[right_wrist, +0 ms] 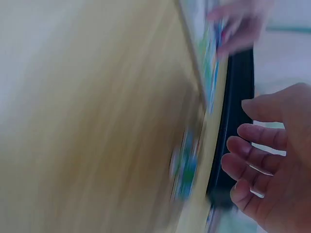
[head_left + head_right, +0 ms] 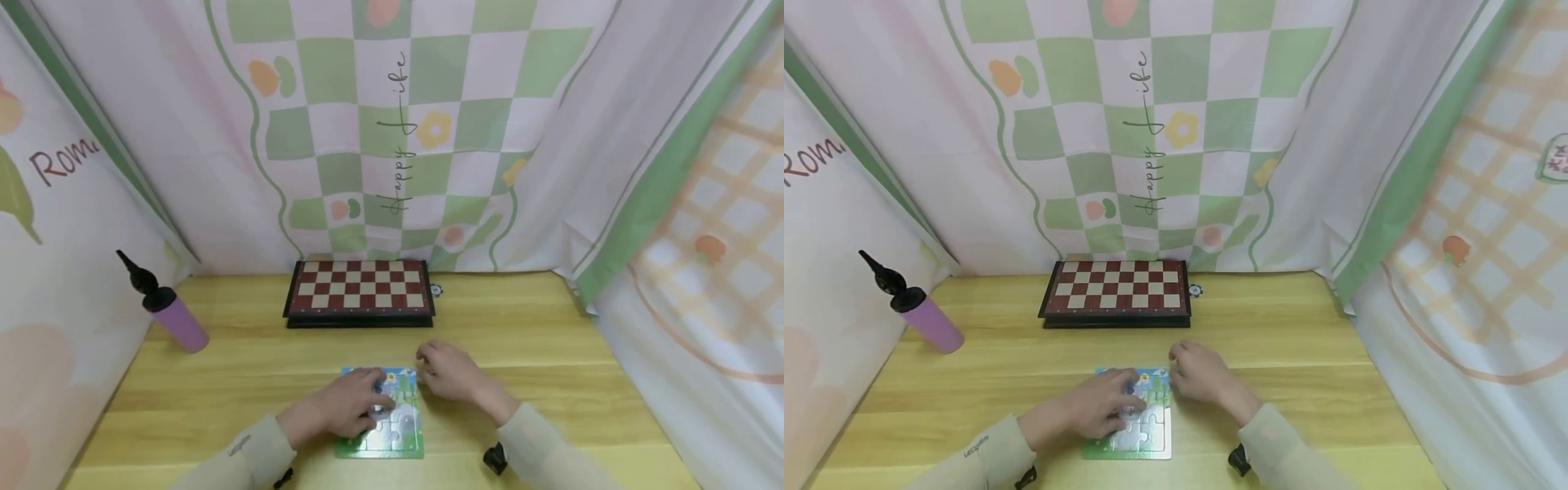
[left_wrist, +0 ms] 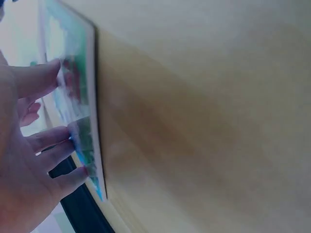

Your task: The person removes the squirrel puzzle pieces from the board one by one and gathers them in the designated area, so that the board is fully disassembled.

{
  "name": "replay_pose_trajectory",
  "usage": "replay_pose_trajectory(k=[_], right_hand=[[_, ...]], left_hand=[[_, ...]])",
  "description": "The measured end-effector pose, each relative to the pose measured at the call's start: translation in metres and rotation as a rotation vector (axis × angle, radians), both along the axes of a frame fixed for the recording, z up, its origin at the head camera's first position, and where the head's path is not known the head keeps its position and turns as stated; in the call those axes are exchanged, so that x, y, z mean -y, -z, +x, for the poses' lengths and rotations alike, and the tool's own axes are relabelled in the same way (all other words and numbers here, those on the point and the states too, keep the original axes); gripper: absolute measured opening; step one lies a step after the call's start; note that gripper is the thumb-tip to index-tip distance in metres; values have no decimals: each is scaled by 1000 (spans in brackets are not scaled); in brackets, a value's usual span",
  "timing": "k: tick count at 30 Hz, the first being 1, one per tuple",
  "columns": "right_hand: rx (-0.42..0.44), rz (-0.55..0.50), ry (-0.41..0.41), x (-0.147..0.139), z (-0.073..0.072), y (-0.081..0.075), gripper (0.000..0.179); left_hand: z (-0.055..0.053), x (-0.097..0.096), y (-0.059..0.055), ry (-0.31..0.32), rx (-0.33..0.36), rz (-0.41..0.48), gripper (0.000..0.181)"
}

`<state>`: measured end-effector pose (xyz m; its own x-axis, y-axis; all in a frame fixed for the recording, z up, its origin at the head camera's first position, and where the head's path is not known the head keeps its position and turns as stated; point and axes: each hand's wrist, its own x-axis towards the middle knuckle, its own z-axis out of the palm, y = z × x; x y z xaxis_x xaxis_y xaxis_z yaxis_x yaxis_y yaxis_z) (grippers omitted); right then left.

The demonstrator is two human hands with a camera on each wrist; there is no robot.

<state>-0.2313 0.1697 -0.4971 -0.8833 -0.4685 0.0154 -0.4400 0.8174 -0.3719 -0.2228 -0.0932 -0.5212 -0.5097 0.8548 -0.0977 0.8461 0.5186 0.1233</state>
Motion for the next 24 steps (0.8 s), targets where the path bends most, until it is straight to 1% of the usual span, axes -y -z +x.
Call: replay_pose_trajectory(k=[2, 4, 7, 9, 12, 14, 16, 19, 22, 24], right_hand=[[30, -49, -55, 11, 3, -1, 25], [68, -85, -101, 21, 6, 0, 27], [109, -107, -131, 32, 7, 1, 31], [119, -108, -127, 38, 7, 1, 33], [136, -94, -102, 45, 7, 3, 35], [141, -87, -86, 51, 6, 4, 36], [146, -78, -65, 56, 5, 5, 37], [153, -72, -32, 62, 5, 5, 39], [166, -61, 5, 64, 4, 4, 44], [177, -61, 25, 65, 3, 4, 48]], left_hand=[[-1, 0, -1, -11, 15, 7, 48], [-1, 0, -2, -24, 26, 23, 51], [-1, 0, -2, -37, 30, 55, 52], [-2, 0, -2, -51, 32, 77, 53], [-1, 0, 0, -107, 28, 75, 55], [-2, 1, 1, -167, 10, 49, 60], [-1, 1, 0, -230, -19, 12, 68], [-1, 0, -2, -300, -56, -41, 82], [-1, -1, -3, -329, -77, -73, 89], [-1, -1, -4, -332, -86, -79, 88]])
